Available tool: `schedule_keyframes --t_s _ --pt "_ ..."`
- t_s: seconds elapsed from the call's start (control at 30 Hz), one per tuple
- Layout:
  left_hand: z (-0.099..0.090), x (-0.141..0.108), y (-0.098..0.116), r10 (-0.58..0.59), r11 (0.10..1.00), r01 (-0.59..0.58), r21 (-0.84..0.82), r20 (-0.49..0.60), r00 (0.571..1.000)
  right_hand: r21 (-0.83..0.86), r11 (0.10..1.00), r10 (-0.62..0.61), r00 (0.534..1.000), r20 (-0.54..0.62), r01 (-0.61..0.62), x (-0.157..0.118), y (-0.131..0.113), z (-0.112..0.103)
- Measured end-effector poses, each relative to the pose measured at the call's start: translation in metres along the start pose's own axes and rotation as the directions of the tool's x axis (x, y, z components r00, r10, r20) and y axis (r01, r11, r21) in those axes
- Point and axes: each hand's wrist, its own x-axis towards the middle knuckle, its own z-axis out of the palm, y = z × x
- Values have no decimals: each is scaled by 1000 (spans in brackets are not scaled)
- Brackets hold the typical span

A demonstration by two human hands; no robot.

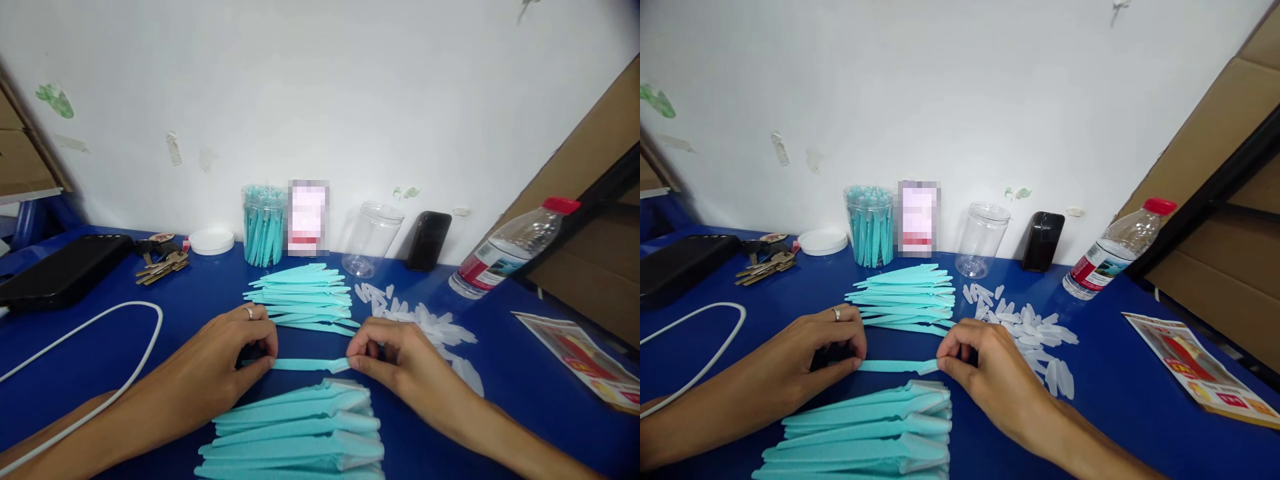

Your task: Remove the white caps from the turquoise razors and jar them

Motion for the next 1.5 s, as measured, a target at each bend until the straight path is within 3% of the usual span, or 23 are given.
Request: schedule_keyframes --t_s 0.47,0.67,0.83,1.03,1.2,1.5 --pt "0 0 -1 7 1000 -7 1 -19 1000 -136 990 -17 999 51 24 3 3 -4" --pt "0 0 -4 9 1000 -9 -1 -1 1000 -245 958 -134 988 71 147 2 8 -5" --pt "0 1 -4 24 1000 -24 -2 -8 1000 -285 946 -136 988 76 152 -1 6 -3" --pt "0 0 -1 -11 1000 11 12 -18 1000 -274 952 -126 990 56 137 -1 4 -4" --pt "-2 -1 5 40 999 -39 -20 42 998 -236 964 -114 992 61 125 -2 0 -5" --pt "-4 -2 14 18 997 -15 -71 49 999 -83 994 -61 995 83 68 0 -2 -7"
